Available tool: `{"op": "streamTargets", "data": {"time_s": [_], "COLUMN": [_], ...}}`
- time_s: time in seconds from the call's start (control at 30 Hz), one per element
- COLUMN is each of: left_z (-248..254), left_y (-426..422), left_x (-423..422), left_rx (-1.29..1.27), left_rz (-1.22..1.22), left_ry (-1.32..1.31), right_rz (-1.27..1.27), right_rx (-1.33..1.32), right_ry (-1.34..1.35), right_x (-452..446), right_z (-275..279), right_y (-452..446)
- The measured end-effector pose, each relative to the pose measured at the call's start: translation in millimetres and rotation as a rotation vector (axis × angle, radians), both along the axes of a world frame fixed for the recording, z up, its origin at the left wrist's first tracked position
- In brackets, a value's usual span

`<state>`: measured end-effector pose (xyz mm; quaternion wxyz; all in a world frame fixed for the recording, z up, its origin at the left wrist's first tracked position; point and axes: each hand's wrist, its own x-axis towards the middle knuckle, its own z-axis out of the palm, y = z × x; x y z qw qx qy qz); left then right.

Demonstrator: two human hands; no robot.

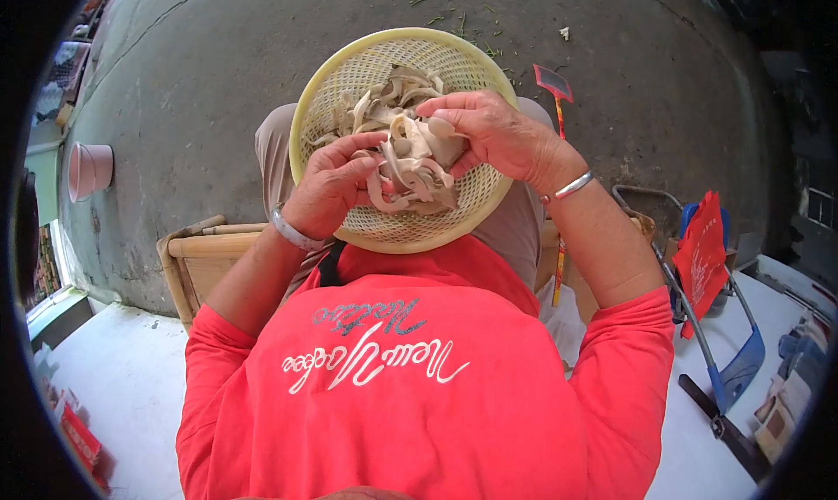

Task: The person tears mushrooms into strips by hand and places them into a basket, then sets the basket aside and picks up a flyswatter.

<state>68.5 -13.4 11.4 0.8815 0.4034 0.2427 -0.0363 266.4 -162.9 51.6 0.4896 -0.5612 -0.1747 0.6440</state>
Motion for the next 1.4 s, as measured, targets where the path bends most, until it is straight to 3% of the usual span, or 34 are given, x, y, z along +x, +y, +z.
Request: {"op": "streamTargets", "data": {"time_s": [0.17, 0.33, 0.5, 0.53, 0.67, 0.77, 0.83, 0.87, 0.93, 1.07, 1.4], "left_z": [5, 4, 7, 7, 12, 4, 0, -1, 0, 6, 2], "left_y": [2, 4, -6, -7, -10, -11, -10, -11, -13, -16, -26], "left_x": [2, 1, 3, 3, 1, -3, -7, -8, -10, 0, 8], "left_rx": [-0.019, 0.386, 0.510, 0.600, 0.538, 0.591, 0.814, 0.817, 0.554, 0.514, 0.328], "left_rz": [0.070, -0.096, -0.115, -0.155, -0.217, -0.235, -0.275, -0.274, -0.162, -0.079, 0.070], "left_ry": [0.003, -0.080, -0.160, -0.158, -0.035, -0.066, -0.146, -0.147, -0.051, -0.112, -0.155], "right_rz": [-0.130, -0.053, -0.115, -0.113, -0.080, -0.076, -0.103, -0.133, -0.155, -0.190, -0.188], "right_rx": [0.041, 0.072, 0.098, 0.107, 0.087, 0.133, 0.133, 0.132, 0.137, 0.148, 0.175], "right_ry": [0.106, 0.010, 0.055, -0.015, -0.277, -0.302, -0.328, -0.354, -0.276, -0.079, -0.307], "right_x": [2, 1, -12, -15, -15, -9, -10, -11, -14, -30, -52], "right_z": [4, 4, 10, 12, 14, 6, 6, 6, 6, 12, 3], "right_y": [-2, -4, -1, 0, 0, -5, -6, -6, -7, -4, -2]}}
